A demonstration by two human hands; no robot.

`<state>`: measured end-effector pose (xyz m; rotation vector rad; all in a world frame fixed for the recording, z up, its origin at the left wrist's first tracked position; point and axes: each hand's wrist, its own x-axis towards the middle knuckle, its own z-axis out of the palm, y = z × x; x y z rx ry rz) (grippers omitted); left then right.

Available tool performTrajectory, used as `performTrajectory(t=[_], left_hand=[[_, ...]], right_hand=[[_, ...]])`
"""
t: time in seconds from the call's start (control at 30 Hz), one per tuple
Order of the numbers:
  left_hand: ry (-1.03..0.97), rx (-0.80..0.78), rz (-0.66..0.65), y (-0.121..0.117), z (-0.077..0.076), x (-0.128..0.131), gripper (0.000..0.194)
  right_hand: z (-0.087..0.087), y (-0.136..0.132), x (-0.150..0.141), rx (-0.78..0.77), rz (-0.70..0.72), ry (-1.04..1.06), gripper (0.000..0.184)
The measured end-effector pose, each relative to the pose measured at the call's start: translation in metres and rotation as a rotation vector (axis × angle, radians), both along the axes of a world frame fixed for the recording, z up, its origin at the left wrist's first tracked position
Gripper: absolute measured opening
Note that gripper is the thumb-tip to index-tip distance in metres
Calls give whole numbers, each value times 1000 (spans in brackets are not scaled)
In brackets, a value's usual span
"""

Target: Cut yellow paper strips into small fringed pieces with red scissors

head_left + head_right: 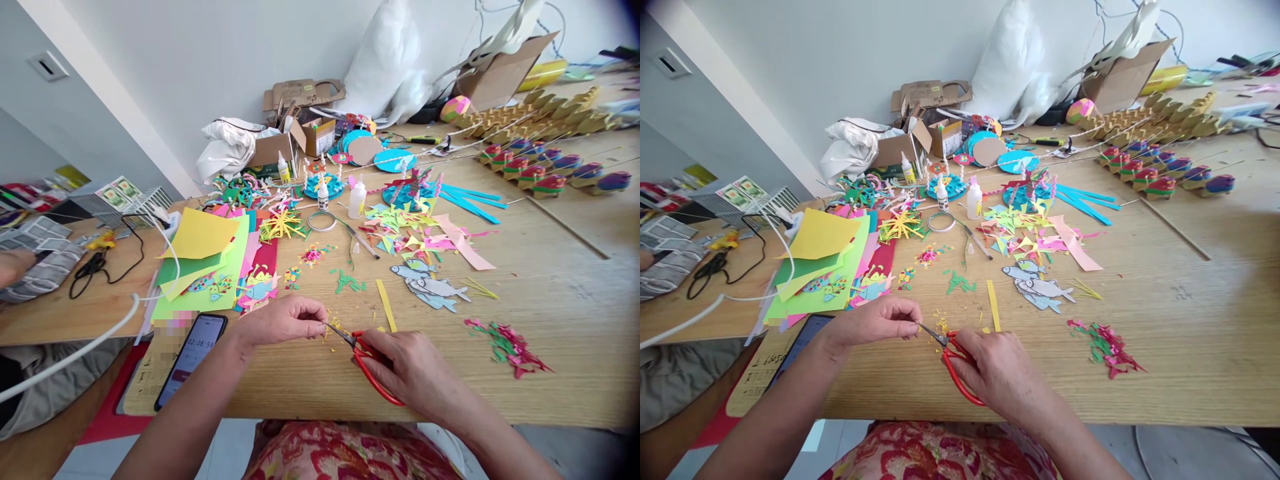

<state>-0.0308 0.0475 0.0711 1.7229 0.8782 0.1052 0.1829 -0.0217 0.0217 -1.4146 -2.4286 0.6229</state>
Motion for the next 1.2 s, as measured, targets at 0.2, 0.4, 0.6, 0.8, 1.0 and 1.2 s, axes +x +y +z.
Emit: performTrajectory(t=[0.2, 0.4, 0.6, 0.8, 1.0, 1.2], left_hand=[[-33, 22, 34, 1, -3, 0, 11], [-36, 3, 49, -1, -2, 2, 11], [-29, -26, 51, -1, -4, 3, 10], [-26, -31, 28, 0, -5, 2, 11], [-32, -64, 13, 2, -6, 2, 13], [-129, -28, 237, -8, -9, 9, 11]], right_hand=[[-2, -1, -2, -122, -38, 145, 29], [-2, 0, -4, -158, -25, 158, 28], [1, -1, -3, -152, -23, 117, 28], [0, 0, -3, -104, -18, 78, 27], [-2, 1, 0, -53, -26, 29, 27], [-1, 3, -1, -202, -106, 301, 29]])
